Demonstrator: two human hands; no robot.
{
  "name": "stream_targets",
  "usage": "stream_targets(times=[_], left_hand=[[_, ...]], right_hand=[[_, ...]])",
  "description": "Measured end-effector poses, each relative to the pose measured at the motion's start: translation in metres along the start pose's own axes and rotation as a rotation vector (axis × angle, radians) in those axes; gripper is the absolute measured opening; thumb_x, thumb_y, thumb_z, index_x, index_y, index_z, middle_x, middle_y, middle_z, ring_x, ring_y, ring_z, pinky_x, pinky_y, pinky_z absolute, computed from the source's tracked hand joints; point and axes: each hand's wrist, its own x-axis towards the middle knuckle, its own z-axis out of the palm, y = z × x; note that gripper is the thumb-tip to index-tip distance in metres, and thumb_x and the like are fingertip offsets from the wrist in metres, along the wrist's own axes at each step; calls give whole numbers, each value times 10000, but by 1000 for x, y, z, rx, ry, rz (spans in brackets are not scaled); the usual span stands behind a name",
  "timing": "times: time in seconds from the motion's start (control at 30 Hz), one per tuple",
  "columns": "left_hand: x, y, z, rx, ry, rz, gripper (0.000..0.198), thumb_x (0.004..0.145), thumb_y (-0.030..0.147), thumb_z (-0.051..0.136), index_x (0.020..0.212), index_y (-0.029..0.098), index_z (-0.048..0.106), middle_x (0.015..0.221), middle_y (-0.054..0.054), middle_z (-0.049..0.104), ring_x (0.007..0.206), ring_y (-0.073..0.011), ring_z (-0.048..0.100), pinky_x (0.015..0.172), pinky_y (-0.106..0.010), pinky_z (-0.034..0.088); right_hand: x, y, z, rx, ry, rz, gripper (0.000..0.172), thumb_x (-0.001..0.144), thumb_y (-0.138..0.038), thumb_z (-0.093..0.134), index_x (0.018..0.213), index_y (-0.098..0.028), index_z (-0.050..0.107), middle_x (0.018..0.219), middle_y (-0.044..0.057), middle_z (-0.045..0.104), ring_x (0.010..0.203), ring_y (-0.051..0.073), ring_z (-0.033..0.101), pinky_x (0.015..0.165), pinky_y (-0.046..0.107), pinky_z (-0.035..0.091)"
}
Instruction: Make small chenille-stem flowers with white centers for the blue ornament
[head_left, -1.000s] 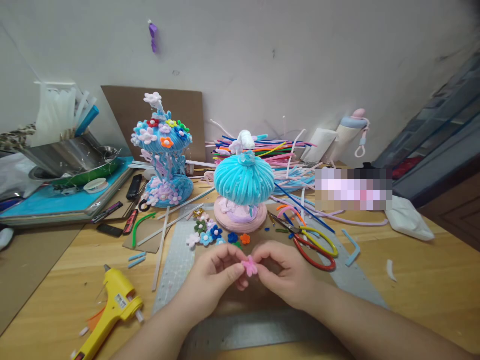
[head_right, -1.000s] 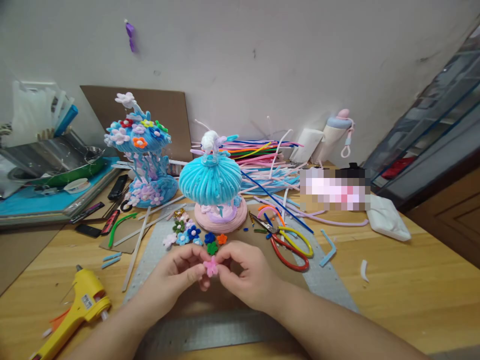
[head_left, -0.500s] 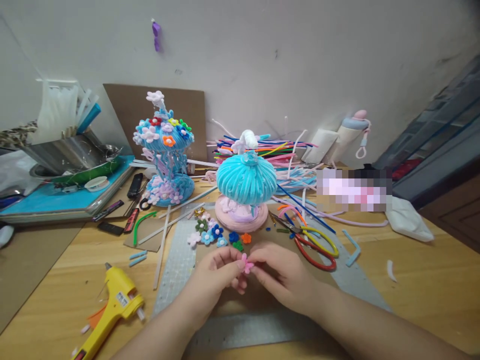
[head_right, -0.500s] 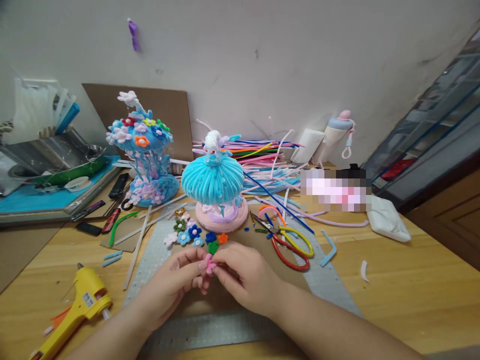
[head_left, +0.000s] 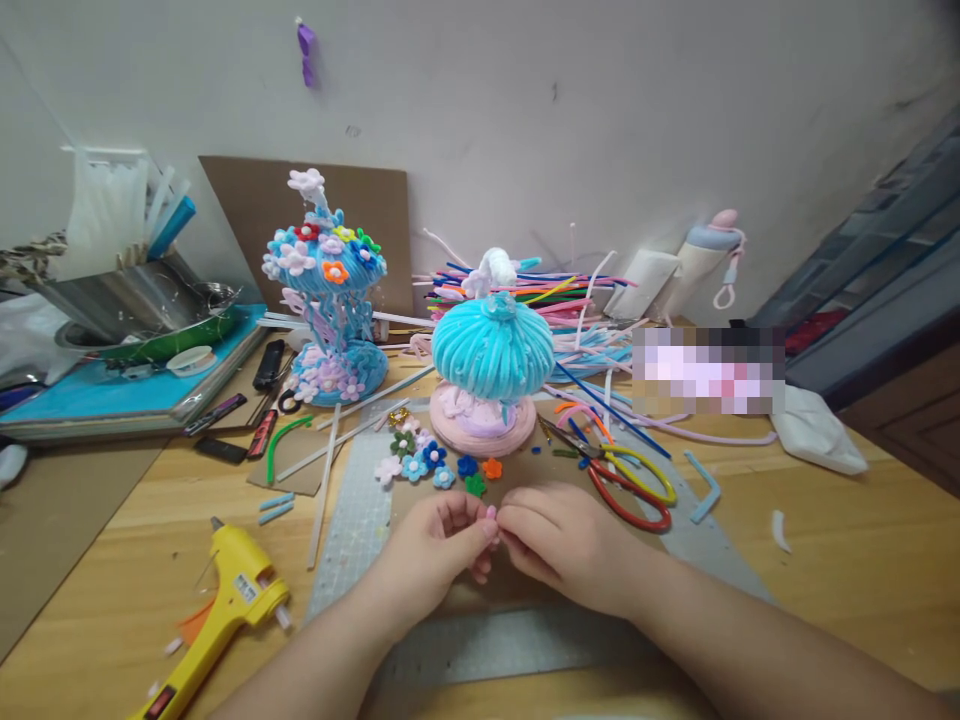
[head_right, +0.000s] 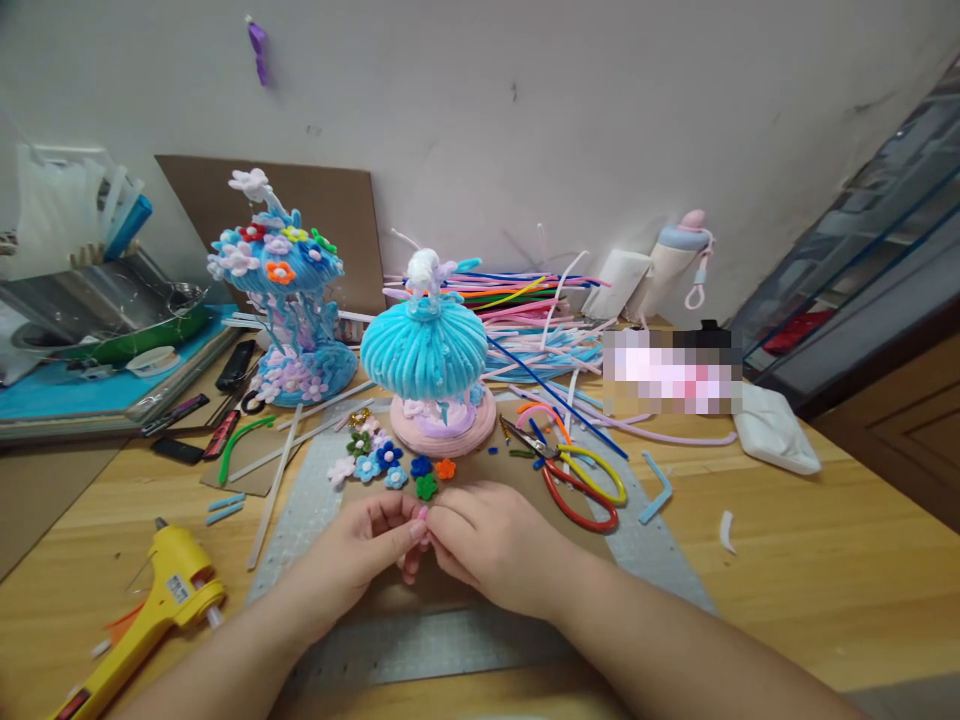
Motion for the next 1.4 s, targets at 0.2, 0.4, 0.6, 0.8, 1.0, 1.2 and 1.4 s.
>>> stream_targets(times=[0.2, 0.4, 0.6, 0.8, 1.0, 1.2, 1.4], left_hand=[[-2, 0, -3, 91, -72, 87, 263, 736, 375, 640, 742, 136, 532, 612, 27, 523, 547, -86, 494, 559, -220, 404], [-4, 1, -3, 179, -80, 121, 201, 768, 323, 605, 749, 140, 526, 640, 24, 509, 590, -93, 471, 572, -218, 374], [-3, 0, -2, 270, -74, 127, 156, 761, 275, 602, 752, 137, 528, 675, 9, 521, 631, -108, 471, 591, -227, 367], [0, -3, -4, 283, -42, 167, 153, 772, 277, 589, 772, 136, 530, 711, -7, 538, 659, -119, 489, 613, -238, 387], [1, 4, -6, 80, 7, 160, 188, 743, 292, 639, 783, 140, 537, 690, 3, 549, 638, -112, 523, 639, -249, 433], [-1, 8, -5, 25, -25, 119, 210, 718, 283, 678, 786, 118, 568, 695, -9, 565, 614, -97, 504, 583, -226, 435], [-1, 5, -3, -215, -19, 9, 224, 718, 275, 688, 819, 121, 561, 731, -22, 574, 664, -106, 511, 584, -227, 448]], right_hand=[[0, -2, -3, 296, 26, 146, 104, 801, -100, 456, 773, -160, 536, 679, 4, 530, 615, 106, 464, 583, 213, 354], [4, -7, 2, 741, -19, 558, 96, 757, -161, 522, 665, -147, 545, 574, -39, 474, 517, 68, 385, 468, 177, 291], [6, -7, 18, 1526, -44, 932, 153, 681, -205, 583, 610, -167, 453, 445, -89, 400, 356, 24, 239, 363, 174, 153], [7, -7, 21, 1791, -57, 977, 152, 708, -180, 592, 627, -151, 466, 472, -90, 404, 337, 1, 194, 361, 169, 132], [7, -8, 19, 1279, 116, 768, 225, 795, -348, 582, 735, -137, 530, 594, -20, 537, 427, 50, 406, 403, 175, 298], [-2, -9, 9, 649, 165, 386, 111, 872, -208, 504, 952, -190, 580, 843, 24, 610, 757, 125, 555, 676, 238, 428], [-5, -6, 11, 467, 241, 292, 125, 882, -145, 488, 945, -204, 578, 841, 18, 625, 767, 119, 572, 704, 225, 441]])
